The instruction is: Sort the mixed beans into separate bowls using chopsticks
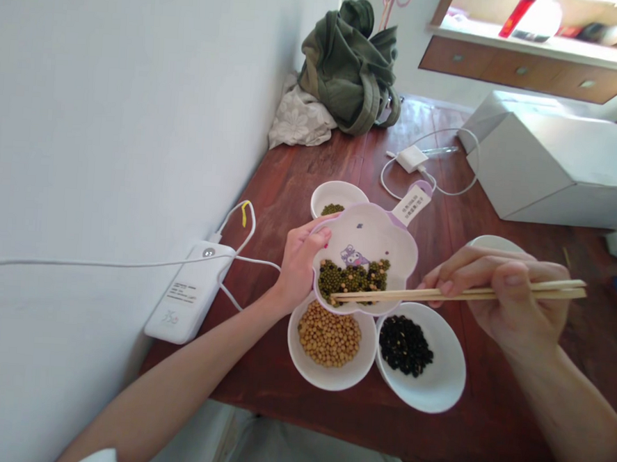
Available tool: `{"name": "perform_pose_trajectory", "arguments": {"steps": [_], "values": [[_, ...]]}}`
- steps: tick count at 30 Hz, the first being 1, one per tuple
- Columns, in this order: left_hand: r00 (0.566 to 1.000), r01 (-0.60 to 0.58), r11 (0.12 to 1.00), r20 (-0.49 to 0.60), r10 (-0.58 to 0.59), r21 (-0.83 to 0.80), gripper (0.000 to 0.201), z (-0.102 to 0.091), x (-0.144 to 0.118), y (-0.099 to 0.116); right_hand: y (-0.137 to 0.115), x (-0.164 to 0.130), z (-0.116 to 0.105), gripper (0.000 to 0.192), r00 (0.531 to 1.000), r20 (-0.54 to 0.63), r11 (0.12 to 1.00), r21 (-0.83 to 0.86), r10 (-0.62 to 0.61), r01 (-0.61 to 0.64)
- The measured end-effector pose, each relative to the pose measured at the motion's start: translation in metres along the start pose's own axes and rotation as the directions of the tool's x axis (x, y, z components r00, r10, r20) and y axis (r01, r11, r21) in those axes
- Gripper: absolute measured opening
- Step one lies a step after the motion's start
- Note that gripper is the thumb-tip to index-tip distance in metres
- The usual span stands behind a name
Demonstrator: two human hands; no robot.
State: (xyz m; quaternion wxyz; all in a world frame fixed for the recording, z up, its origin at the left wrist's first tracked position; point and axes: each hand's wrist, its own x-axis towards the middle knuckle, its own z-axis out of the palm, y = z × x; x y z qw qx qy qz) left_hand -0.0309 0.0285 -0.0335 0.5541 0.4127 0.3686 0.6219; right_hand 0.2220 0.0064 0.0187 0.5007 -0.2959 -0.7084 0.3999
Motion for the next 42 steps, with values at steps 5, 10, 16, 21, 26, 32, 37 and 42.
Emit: {"name": "perform_pose_trajectory", "arguments": {"steps": [5,10,16,21,26,32,37,42], "values": [[1.0,-0.004,1.0,0.001,0.004,-0.009,0.029,0.0,0.0,-0.001,0.002,-0.001,-0.002,0.044,0.999,0.027,1.0,0.01,0.03,-0.03],[1.0,-0.014,1.0,-0.007,0.014,-0.018,0.026,0.001,-0.001,-0.001,0.003,-0.001,-0.003,0.042,1.0,0.023,1.0,-0.017,-0.001,0.002],[1.0,-0.01,1.0,0.004,0.01,-0.015,0.027,0.001,-0.001,0.0,-0.003,-0.002,-0.006,0.042,0.998,0.061,0.997,-0.068,-0.033,0.037],[1.0,-0.015,1.0,-0.009,0.015,0.004,0.027,0.001,0.0,0.001,-0.006,-0.002,-0.006,0.036,0.998,0.057,0.996,-0.085,-0.035,0.04],[0.999,-0.023,0.998,0.045,0.026,-0.056,0.026,0.001,0.001,0.0,-0.008,-0.001,-0.005,0.037,0.997,0.065,0.995,-0.09,-0.043,0.049],[0.999,-0.024,0.999,0.034,0.025,-0.021,0.028,0.001,0.001,0.0,-0.01,-0.002,-0.008,0.038,0.997,0.056,0.993,-0.101,-0.053,0.059],[1.0,-0.016,1.0,0.01,0.016,0.013,0.027,0.002,0.0,0.002,-0.008,-0.002,-0.008,0.037,0.994,0.038,0.99,-0.096,-0.098,0.101],[1.0,-0.004,1.0,-0.013,0.004,0.026,0.029,0.001,0.0,0.0,-0.005,-0.003,-0.005,0.037,0.99,0.084,0.991,-0.063,-0.116,0.122]]}}
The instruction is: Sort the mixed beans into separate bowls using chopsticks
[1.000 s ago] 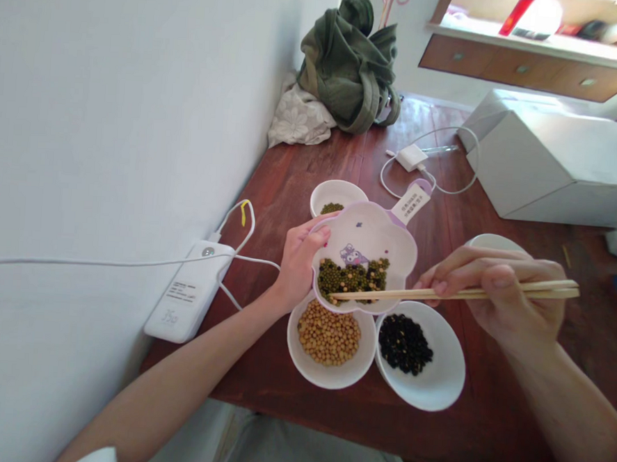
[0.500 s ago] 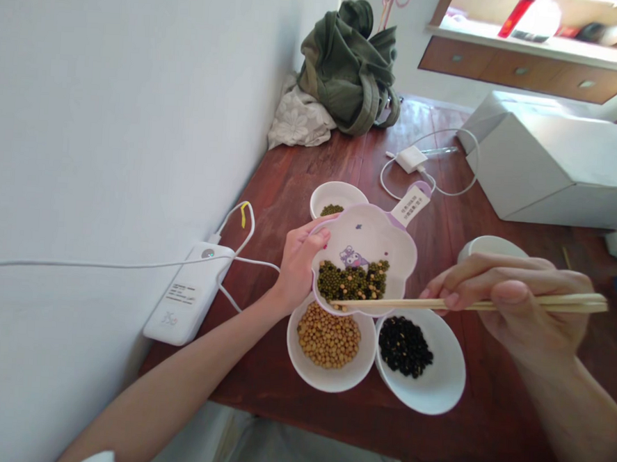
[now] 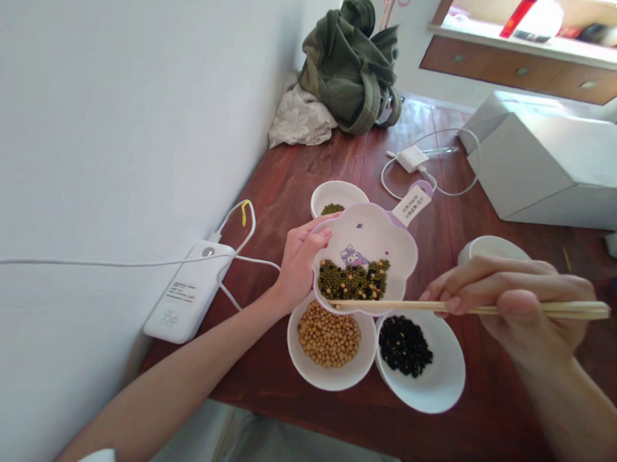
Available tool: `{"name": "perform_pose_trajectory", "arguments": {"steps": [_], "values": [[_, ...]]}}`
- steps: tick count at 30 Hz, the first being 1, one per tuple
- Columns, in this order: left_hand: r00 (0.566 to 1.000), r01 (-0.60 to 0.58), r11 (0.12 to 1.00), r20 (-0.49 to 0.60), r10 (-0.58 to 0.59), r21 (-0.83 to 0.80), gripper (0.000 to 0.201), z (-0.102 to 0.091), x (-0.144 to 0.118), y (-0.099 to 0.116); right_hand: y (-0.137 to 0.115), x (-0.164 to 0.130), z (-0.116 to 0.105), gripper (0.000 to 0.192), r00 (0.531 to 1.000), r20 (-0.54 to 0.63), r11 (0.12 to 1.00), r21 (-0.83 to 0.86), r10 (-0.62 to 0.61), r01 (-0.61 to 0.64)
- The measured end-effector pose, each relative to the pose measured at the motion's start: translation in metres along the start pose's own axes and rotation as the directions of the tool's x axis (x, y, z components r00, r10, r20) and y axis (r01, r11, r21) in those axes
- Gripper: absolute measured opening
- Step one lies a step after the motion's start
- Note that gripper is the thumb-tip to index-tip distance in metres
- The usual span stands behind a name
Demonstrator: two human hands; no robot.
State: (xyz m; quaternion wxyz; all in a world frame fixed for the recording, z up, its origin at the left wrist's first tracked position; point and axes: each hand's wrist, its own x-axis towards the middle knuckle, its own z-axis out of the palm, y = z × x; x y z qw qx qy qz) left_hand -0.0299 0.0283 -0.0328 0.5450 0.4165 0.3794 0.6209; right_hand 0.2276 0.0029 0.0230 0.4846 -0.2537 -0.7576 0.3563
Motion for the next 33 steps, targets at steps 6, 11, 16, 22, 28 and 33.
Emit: {"name": "perform_pose_trajectory", "arguments": {"steps": [6,11,16,22,28,33], "values": [[1.0,0.008,1.0,0.026,-0.007,-0.017,0.03,-0.0005,0.0003,0.0007,-0.0006,-0.0013,-0.0003,0.037,0.999,0.012,0.999,-0.025,-0.032,0.032],[1.0,-0.007,1.0,0.021,0.007,-0.009,0.03,-0.0004,0.0013,0.0016,-0.0023,0.0002,-0.0029,0.036,0.998,-0.01,0.997,-0.063,-0.055,0.054],[1.0,0.001,1.0,0.01,-0.001,0.009,0.032,-0.0011,0.0008,0.0001,-0.0057,0.0007,-0.0041,0.036,0.999,-0.026,0.997,-0.076,-0.036,0.034],[1.0,0.01,1.0,0.006,-0.01,-0.001,0.032,-0.0007,0.0005,0.0013,-0.0079,0.0019,-0.0064,0.034,0.999,-0.036,0.995,-0.093,-0.031,0.027],[1.0,0.011,1.0,0.015,-0.011,0.008,0.032,-0.0011,0.0001,0.0004,-0.0032,0.0024,-0.0059,0.036,0.999,-0.002,0.996,-0.08,-0.049,0.049],[1.0,-0.001,1.0,0.002,0.001,0.007,0.029,-0.0008,-0.0006,0.0004,0.0009,0.0005,-0.0042,0.037,1.0,-0.002,0.999,-0.03,-0.017,0.017]]}}
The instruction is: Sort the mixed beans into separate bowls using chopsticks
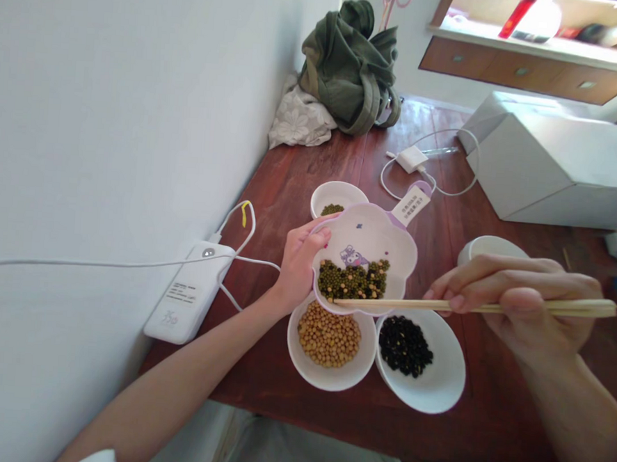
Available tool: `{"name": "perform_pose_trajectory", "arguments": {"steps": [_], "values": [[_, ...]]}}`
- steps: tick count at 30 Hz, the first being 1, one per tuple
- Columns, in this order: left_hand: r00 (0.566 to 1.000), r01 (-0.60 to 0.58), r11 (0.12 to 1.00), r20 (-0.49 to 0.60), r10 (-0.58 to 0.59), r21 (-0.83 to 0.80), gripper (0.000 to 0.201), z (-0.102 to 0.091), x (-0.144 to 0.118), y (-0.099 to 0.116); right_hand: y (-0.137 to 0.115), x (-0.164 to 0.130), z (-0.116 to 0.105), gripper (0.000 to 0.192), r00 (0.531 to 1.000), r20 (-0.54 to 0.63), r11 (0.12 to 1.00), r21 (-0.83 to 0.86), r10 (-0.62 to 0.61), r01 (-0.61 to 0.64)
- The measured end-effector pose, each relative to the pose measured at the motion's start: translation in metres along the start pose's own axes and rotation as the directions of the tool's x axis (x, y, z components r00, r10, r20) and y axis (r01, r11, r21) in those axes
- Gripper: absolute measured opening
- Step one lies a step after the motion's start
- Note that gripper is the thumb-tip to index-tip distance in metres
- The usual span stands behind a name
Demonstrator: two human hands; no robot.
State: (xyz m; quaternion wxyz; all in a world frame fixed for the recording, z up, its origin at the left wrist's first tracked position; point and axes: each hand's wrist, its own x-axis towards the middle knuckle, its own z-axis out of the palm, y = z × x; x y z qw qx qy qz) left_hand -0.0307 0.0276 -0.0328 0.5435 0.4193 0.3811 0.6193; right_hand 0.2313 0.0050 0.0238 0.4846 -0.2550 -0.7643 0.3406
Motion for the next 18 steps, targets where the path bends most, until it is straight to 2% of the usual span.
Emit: {"name": "perform_pose_trajectory", "arguments": {"steps": [7,14,18], "values": [[1.0,0.005,1.0,-0.024,-0.005,0.017,0.03,0.0012,-0.0009,0.0004,-0.0002,0.0014,0.0055,0.04,0.996,-0.039,0.996,0.031,0.085,-0.083],[1.0,0.009,1.0,0.012,-0.009,-0.02,0.031,0.0003,0.0009,-0.0008,0.0029,0.0007,0.0077,0.04,0.991,-0.039,0.99,0.056,0.128,-0.126],[1.0,-0.004,1.0,0.021,0.004,-0.021,0.03,0.0,0.0008,-0.0003,0.0038,0.0018,0.0063,0.041,0.992,-0.054,0.993,0.047,0.113,-0.111]]}}
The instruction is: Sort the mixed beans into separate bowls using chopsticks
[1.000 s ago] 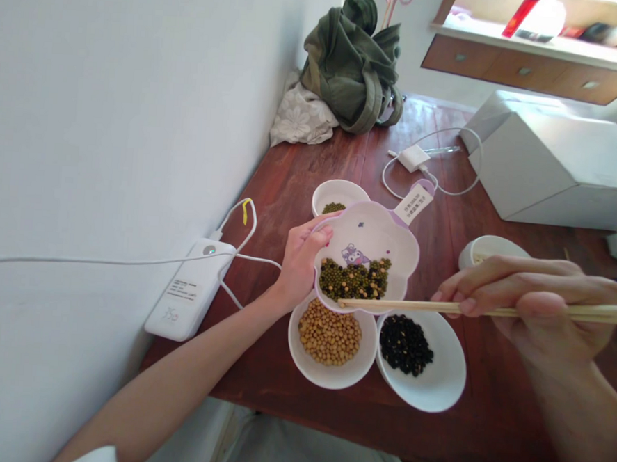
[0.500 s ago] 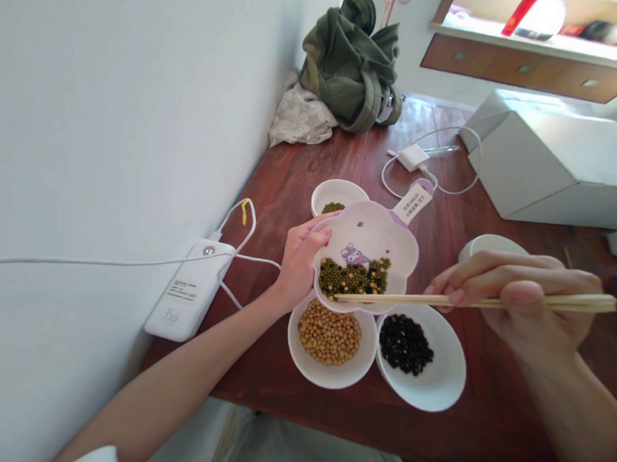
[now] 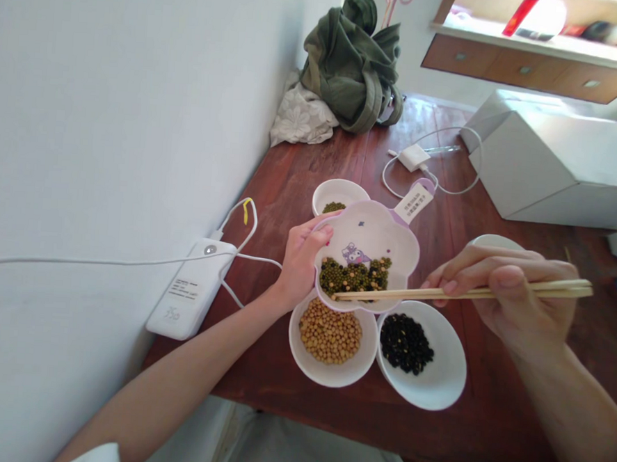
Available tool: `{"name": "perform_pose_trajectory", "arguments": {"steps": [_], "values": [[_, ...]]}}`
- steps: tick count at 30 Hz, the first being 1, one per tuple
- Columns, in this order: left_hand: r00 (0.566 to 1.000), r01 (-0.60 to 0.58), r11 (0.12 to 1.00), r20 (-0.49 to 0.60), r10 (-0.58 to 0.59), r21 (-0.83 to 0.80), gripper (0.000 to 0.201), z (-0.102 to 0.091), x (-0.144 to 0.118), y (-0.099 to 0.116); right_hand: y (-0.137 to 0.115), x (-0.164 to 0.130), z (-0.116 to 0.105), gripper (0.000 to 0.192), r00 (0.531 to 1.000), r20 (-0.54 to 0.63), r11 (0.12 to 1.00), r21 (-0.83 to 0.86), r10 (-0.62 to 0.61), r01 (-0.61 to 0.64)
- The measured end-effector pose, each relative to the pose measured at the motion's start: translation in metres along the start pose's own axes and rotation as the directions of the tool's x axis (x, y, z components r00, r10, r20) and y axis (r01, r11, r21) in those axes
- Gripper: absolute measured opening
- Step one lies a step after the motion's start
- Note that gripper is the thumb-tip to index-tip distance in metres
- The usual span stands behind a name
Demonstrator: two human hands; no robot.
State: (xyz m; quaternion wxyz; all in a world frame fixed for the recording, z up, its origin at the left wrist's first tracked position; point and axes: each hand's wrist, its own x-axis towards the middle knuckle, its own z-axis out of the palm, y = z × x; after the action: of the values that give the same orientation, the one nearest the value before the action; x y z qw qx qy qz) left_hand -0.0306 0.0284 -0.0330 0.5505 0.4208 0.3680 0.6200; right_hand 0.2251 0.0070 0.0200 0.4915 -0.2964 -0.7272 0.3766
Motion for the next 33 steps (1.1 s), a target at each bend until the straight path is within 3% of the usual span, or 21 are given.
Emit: {"name": "perform_pose_trajectory", "arguments": {"steps": [11,26,33], "values": [[0.999,0.017,1.0,-0.044,-0.016,0.017,0.029,0.0,-0.001,-0.001,0.003,-0.001,-0.004,0.037,0.994,0.093,0.999,0.01,-0.052,0.051],[1.0,0.014,1.0,-0.007,-0.014,-0.002,0.032,0.0,0.0,-0.001,-0.006,-0.001,-0.006,0.035,0.991,0.108,0.997,0.006,-0.082,0.082],[1.0,0.01,1.0,0.002,-0.01,0.002,0.031,0.0,0.0,0.001,-0.006,0.001,0.0,0.04,0.993,-0.089,0.996,0.039,-0.073,0.076]]}}
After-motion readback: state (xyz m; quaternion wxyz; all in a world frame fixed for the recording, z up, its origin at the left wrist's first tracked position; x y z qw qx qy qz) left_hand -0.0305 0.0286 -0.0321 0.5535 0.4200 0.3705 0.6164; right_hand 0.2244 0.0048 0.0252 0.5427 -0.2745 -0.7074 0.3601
